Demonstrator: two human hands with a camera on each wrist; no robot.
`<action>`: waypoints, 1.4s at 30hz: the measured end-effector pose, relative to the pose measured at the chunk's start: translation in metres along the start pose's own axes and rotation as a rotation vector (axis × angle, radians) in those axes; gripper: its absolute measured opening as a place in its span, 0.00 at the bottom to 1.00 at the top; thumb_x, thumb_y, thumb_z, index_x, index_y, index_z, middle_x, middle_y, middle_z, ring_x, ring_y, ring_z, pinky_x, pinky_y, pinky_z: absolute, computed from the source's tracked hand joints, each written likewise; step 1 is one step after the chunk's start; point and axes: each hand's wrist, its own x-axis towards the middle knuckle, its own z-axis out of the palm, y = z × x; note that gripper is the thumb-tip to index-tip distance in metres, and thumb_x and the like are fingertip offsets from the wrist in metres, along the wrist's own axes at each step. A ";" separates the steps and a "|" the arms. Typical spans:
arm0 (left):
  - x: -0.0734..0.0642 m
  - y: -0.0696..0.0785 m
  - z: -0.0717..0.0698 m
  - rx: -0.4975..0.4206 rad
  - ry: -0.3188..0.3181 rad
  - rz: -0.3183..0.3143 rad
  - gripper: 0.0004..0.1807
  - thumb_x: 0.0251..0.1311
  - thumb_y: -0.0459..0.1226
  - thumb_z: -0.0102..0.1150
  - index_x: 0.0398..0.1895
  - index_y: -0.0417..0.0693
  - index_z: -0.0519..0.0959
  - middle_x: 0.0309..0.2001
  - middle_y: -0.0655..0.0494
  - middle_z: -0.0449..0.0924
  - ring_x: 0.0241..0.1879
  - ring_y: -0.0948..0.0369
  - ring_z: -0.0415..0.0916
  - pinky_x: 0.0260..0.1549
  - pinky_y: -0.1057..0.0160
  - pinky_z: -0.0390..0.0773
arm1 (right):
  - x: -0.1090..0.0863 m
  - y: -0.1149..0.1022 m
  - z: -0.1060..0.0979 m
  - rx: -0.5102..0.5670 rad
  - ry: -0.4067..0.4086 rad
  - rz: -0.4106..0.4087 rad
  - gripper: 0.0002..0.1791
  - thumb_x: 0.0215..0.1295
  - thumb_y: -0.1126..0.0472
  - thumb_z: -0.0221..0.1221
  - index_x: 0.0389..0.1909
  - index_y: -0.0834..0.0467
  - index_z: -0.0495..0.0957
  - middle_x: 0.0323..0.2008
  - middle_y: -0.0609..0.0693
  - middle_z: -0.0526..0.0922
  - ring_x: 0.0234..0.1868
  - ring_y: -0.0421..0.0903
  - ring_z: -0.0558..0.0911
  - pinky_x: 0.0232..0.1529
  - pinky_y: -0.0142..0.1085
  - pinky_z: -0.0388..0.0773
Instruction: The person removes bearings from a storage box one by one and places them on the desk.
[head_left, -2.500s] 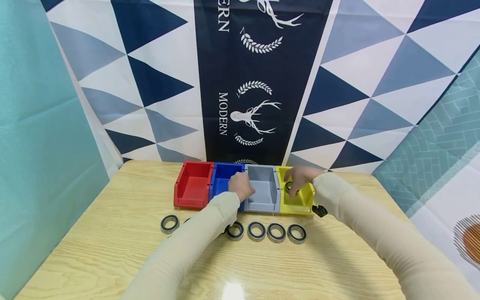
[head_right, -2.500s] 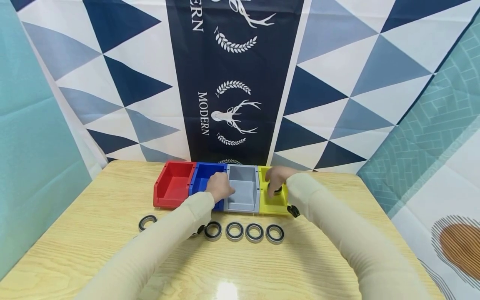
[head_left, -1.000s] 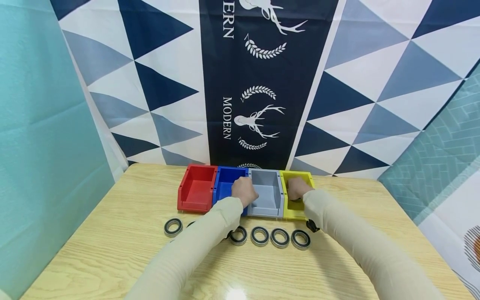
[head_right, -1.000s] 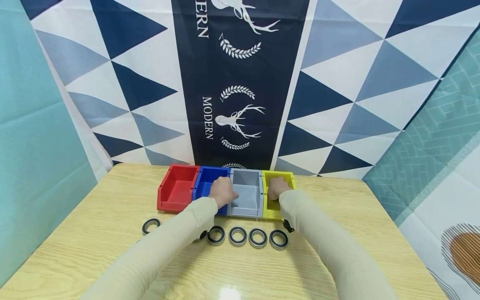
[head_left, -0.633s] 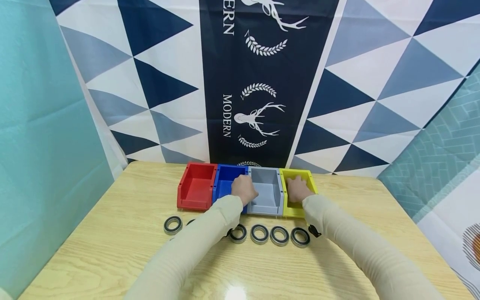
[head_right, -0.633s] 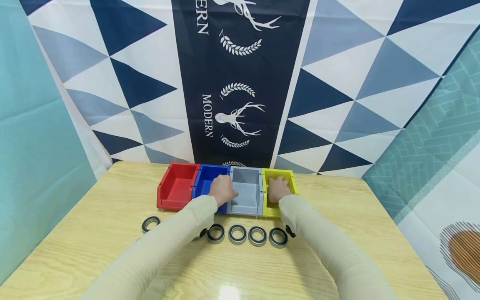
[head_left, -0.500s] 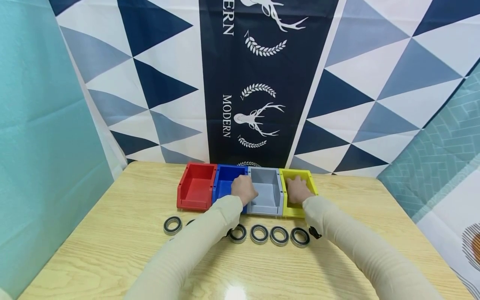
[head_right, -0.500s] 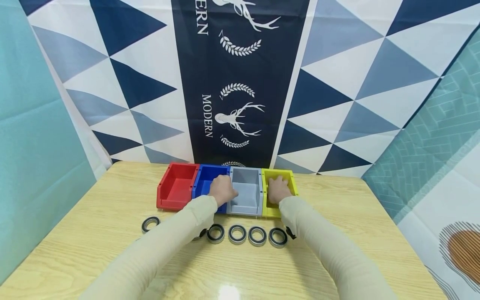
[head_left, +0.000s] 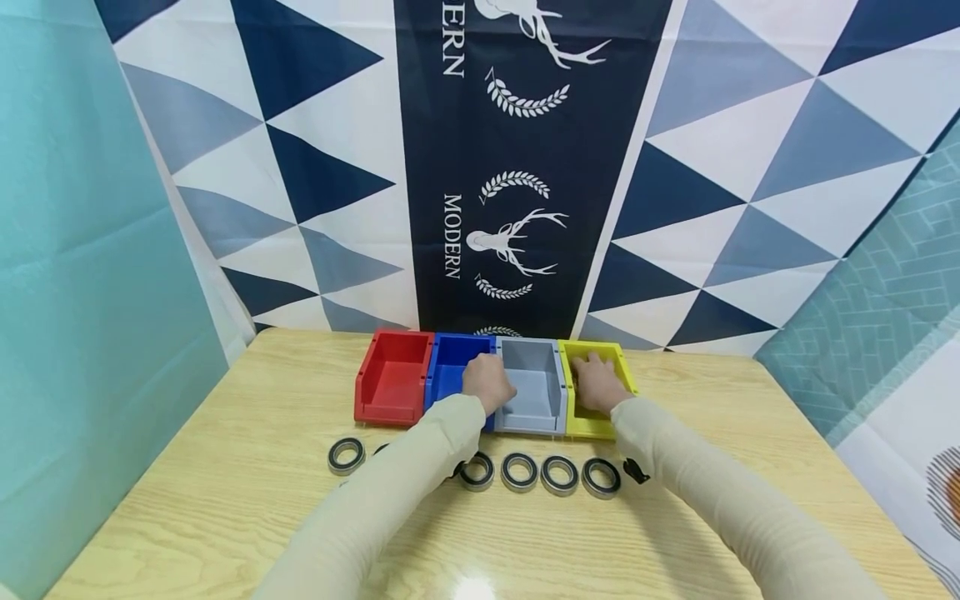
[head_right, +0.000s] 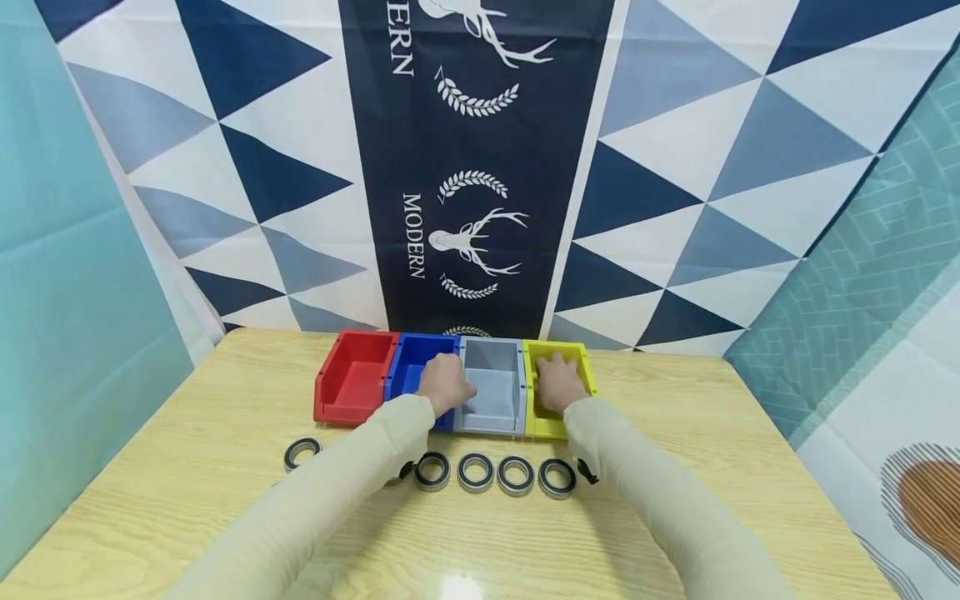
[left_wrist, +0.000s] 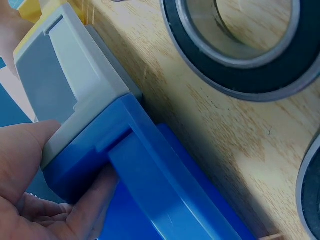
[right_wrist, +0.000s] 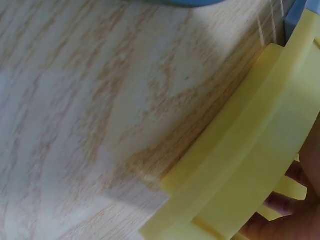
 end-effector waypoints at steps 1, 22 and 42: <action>0.000 0.000 0.000 -0.001 -0.001 0.000 0.11 0.51 0.41 0.70 0.22 0.42 0.82 0.23 0.51 0.83 0.22 0.60 0.78 0.26 0.62 0.80 | 0.000 0.000 0.000 -0.002 0.007 -0.002 0.20 0.66 0.66 0.49 0.58 0.64 0.69 0.57 0.71 0.66 0.52 0.70 0.68 0.57 0.63 0.70; -0.002 0.002 0.000 0.006 0.013 -0.005 0.11 0.51 0.41 0.70 0.23 0.41 0.83 0.23 0.51 0.84 0.22 0.59 0.79 0.26 0.62 0.81 | -0.026 -0.005 -0.008 -0.126 0.097 -0.079 0.14 0.66 0.62 0.55 0.50 0.63 0.73 0.47 0.66 0.71 0.43 0.61 0.69 0.44 0.51 0.72; -0.002 0.000 -0.001 0.006 0.034 0.020 0.11 0.50 0.41 0.71 0.22 0.42 0.83 0.24 0.51 0.85 0.25 0.58 0.81 0.28 0.60 0.82 | -0.074 -0.015 -0.018 -0.112 0.300 -0.297 0.06 0.55 0.67 0.60 0.27 0.59 0.71 0.25 0.51 0.65 0.29 0.48 0.62 0.36 0.40 0.58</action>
